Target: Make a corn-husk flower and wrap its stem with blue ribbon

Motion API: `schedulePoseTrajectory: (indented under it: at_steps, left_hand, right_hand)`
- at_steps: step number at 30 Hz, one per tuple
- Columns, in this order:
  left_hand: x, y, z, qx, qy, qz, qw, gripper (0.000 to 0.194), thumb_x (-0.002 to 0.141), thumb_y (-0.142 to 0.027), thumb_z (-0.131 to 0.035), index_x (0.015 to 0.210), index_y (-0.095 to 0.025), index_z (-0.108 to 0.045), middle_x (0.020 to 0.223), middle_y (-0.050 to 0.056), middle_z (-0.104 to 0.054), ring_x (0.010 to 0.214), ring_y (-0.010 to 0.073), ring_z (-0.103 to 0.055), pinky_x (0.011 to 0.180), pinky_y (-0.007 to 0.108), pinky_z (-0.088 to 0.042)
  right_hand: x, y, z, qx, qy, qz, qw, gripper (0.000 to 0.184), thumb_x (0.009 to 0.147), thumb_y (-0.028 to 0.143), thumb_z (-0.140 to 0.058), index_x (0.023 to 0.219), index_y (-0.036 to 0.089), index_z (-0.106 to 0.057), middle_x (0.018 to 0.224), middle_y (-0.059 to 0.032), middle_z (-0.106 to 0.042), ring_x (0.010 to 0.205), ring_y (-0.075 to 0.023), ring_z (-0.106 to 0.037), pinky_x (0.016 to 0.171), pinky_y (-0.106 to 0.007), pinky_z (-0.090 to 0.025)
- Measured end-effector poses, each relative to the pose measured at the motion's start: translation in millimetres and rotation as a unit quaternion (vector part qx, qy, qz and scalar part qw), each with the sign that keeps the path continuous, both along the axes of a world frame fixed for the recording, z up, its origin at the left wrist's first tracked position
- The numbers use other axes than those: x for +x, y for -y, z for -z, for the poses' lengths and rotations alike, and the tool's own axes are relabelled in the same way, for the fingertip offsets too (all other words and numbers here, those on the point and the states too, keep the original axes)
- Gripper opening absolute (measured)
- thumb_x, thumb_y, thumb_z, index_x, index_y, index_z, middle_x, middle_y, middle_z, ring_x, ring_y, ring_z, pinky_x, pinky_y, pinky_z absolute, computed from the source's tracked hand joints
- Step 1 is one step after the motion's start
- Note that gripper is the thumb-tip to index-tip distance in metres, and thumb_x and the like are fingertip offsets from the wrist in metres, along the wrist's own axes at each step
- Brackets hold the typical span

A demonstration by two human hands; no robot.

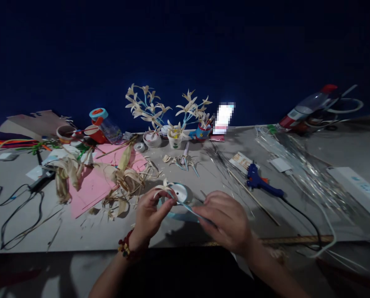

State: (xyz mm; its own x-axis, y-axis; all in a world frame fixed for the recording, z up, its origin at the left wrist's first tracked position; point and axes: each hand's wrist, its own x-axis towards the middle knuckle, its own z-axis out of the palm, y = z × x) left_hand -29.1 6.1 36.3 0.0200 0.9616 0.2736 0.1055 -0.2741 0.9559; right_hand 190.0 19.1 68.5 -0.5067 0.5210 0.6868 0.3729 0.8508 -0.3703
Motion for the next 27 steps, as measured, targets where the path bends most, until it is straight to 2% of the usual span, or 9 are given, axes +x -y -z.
schedulePoseTrajectory:
  at_steps: [5, 12, 14, 16, 18, 19, 21, 24, 27]
  left_hand:
    - [8.1, 0.5, 4.8, 0.04, 0.073, -0.002, 0.997, 0.006, 0.085, -0.014, -0.068, 0.084, -0.019, -0.07, 0.084, 0.005, -0.071, 0.081, 0.0175, -0.066, 0.074, 0.028, -0.053]
    - [23.1, 2.8, 22.7, 0.067, 0.076, -0.038, 0.994, 0.006, 0.084, -0.019, -0.068, 0.083, -0.019, -0.074, 0.082, 0.007, -0.072, 0.085, 0.0226, -0.068, 0.078, 0.035, -0.056]
    - [26.3, 2.1, 26.6, 0.058, 0.085, -0.051, 0.993, 0.005, 0.083, -0.019, -0.069, 0.082, -0.019, -0.074, 0.082, 0.007, -0.072, 0.082, 0.0216, -0.068, 0.074, 0.033, -0.056]
    - [28.1, 1.1, 29.1, 0.05, 0.105, -0.066, 0.991, 0.003, 0.082, -0.019, -0.071, 0.083, -0.019, -0.074, 0.082, 0.007, -0.072, 0.078, 0.0204, -0.068, 0.072, 0.031, -0.057]
    - [28.0, 0.4, 31.2, 0.042, 0.126, -0.079, 0.988, 0.003, 0.08, -0.02, -0.073, 0.082, -0.018, -0.074, 0.082, 0.006, -0.073, 0.078, 0.0203, -0.069, 0.071, 0.031, -0.058]
    - [27.2, 0.3, 32.5, 0.039, 0.134, -0.089, 0.986, 0.004, 0.079, -0.021, -0.074, 0.082, -0.018, -0.074, 0.083, 0.006, -0.073, 0.079, 0.0207, -0.069, 0.071, 0.031, -0.058]
    - [24.9, 0.4, 35.5, 0.038, 0.144, -0.11, 0.983, 0.005, 0.077, -0.021, -0.076, 0.081, -0.018, -0.074, 0.083, 0.006, -0.073, 0.082, 0.0213, -0.069, 0.071, 0.031, -0.059]
    - [22.8, 1.5, 39.0, 0.031, 0.155, -0.108, 0.982, 0.008, 0.077, -0.018, -0.076, 0.084, -0.019, -0.074, 0.085, 0.006, -0.073, 0.082, 0.0201, -0.069, 0.072, 0.029, -0.059]
    - [24.0, 2.9, 38.9, 0.011, 0.155, -0.078, 0.985, 0.006, 0.078, -0.018, -0.074, 0.084, -0.018, -0.073, 0.086, 0.006, -0.073, 0.082, 0.02, -0.07, 0.07, 0.028, -0.06]
  right_hand:
    - [-0.7, 14.9, 0.8, 0.063, 0.013, -0.02, 0.998, 0.014, 0.089, 0.008, -0.056, 0.095, 0.014, -0.068, 0.054, 0.0026, -0.061, 0.053, -0.0125, -0.051, 0.07, -0.03, -0.053]
    - [4.9, 22.1, 8.5, 0.063, 0.013, -0.03, 0.997, 0.012, 0.088, 0.008, -0.06, 0.096, 0.014, -0.068, 0.054, 0.0039, -0.06, 0.052, -0.0113, -0.05, 0.069, -0.03, -0.052]
    - [6.6, 23.5, 13.4, 0.046, 0.009, -0.056, 0.997, 0.009, 0.09, 0.015, -0.063, 0.098, 0.014, -0.067, 0.056, 0.0031, -0.063, 0.053, -0.0117, -0.053, 0.069, -0.03, -0.051]
    - [12.4, 25.1, 22.3, 0.011, -0.016, -0.106, 0.994, 0.022, 0.092, 0.034, -0.063, 0.103, 0.015, -0.065, 0.062, 0.001, -0.068, 0.055, -0.0127, -0.059, 0.069, -0.031, -0.051]
    - [28.2, 25.7, 36.3, -0.038, -0.042, -0.106, 0.993, 0.031, 0.093, 0.045, -0.059, 0.106, 0.017, -0.064, 0.071, -0.002, -0.073, 0.062, -0.0139, -0.065, 0.068, -0.03, -0.051]
    - [41.3, 25.1, 44.8, -0.065, -0.037, -0.064, 0.995, 0.026, 0.093, 0.043, -0.059, 0.104, 0.019, -0.064, 0.076, -0.0031, -0.075, 0.068, -0.0144, -0.068, 0.07, -0.029, -0.052]
    - [77.6, 20.8, 62.1, -0.111, 0.018, 0.122, 0.986, 0.01, 0.095, 0.027, -0.057, 0.093, 0.021, -0.065, 0.08, -0.0038, -0.075, 0.073, -0.015, -0.069, 0.071, -0.027, -0.052]
    - [144.1, 5.0, 81.1, -0.134, 0.174, 0.383, 0.897, 0.023, 0.097, 0.032, -0.046, 0.093, 0.021, -0.066, 0.086, -0.0075, -0.074, 0.079, -0.0204, -0.069, 0.076, -0.032, -0.054]
    - [195.6, -19.6, 88.9, -0.142, 0.224, 0.442, 0.857, 0.032, 0.093, 0.025, -0.044, 0.116, 0.013, -0.063, 0.113, -0.0178, -0.071, 0.103, -0.0307, -0.064, 0.093, -0.045, -0.048]
